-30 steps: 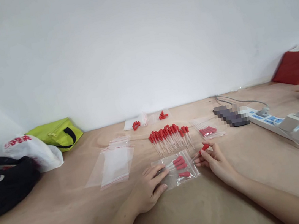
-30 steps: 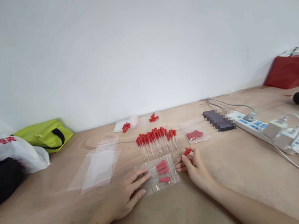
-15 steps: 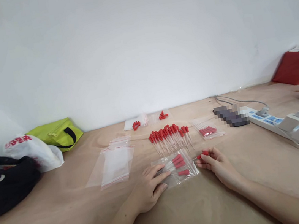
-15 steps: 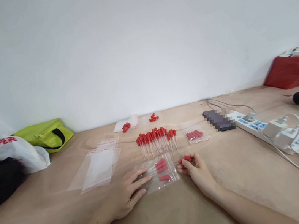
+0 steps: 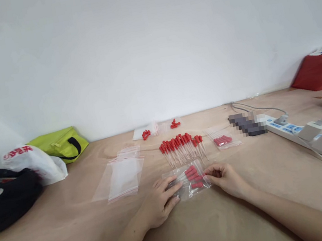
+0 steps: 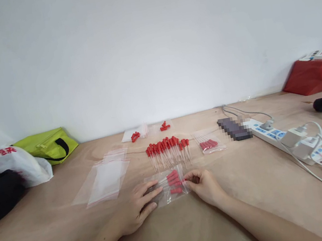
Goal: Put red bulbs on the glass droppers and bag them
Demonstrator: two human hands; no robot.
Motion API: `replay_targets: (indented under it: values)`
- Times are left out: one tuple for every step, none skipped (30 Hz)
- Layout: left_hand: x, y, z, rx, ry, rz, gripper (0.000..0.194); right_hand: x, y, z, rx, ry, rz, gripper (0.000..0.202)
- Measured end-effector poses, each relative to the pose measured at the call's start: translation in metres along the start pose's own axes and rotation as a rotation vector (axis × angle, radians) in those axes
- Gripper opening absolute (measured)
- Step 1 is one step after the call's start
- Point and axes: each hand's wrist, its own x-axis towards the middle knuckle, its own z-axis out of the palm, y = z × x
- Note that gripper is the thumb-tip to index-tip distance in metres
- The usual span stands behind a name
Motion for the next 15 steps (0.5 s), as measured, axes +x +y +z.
replay_targets:
  values:
    - [0.0, 0.0, 0.0, 0.001, 0.001, 0.001, 0.037, 0.0, -0.002, 0.0, 0.013, -0.049, -0.02, 0.021]
    - [0.0, 0.0, 0.001, 0.003, 0.003, 0.0, 0.037, -0.001, -0.005, 0.001, 0.027, -0.095, -0.041, 0.023]
    - [0.0, 0.0, 0.001, 0.004, 0.004, -0.002, 0.037, -0.001, -0.007, 0.001, 0.04, -0.135, -0.062, 0.025]
    - [0.0, -0.001, 0.001, 0.005, 0.004, -0.003, 0.037, -0.002, -0.009, 0.001, 0.056, -0.166, -0.076, 0.027]
    - [0.0, -0.001, 0.001, 0.007, 0.002, -0.005, 0.037, -0.002, -0.01, 0.0, 0.078, -0.191, -0.077, 0.03]
    - [0.0, -0.001, 0.001, 0.009, -0.003, -0.006, 0.037, -0.002, -0.01, 0.0, 0.102, -0.206, -0.064, 0.032]
    - [0.0, 0.0, 0.001, 0.012, -0.009, -0.008, 0.037, -0.001, -0.01, -0.001, 0.125, -0.205, -0.043, 0.033]
    - [0.0, 0.0, 0.001, 0.015, -0.016, -0.011, 0.037, 0.001, -0.01, -0.002, 0.149, -0.183, -0.021, 0.033]
    - [0.0, 0.0, 0.0, 0.017, -0.024, -0.014, 0.037, 0.003, -0.01, -0.002, 0.171, -0.137, 0.006, 0.033]
    - [0.0, 0.0, 0.0, 0.018, -0.03, -0.017, 0.037, 0.007, -0.01, -0.002, 0.187, -0.076, 0.043, 0.036]
    - [0.0, 0.0, 0.0, 0.016, -0.036, -0.019, 0.037, 0.01, -0.01, -0.003, 0.191, -0.018, 0.092, 0.038]
    - [0.0, 0.0, 0.0, 0.013, -0.04, -0.019, 0.037, 0.015, -0.011, -0.002, 0.182, 0.022, 0.151, 0.04]
    - [0.0, 0.0, 0.0, 0.009, -0.043, -0.016, 0.037, 0.019, -0.011, -0.002, 0.162, 0.031, 0.216, 0.04]
    - [0.0, 0.0, -0.001, 0.003, -0.045, -0.011, 0.037, 0.023, -0.012, -0.002, 0.134, 0.004, 0.278, 0.038]
    - [0.0, 0.0, -0.001, -0.002, -0.047, -0.004, 0.038, 0.027, -0.012, -0.001, 0.108, -0.051, 0.323, 0.035]
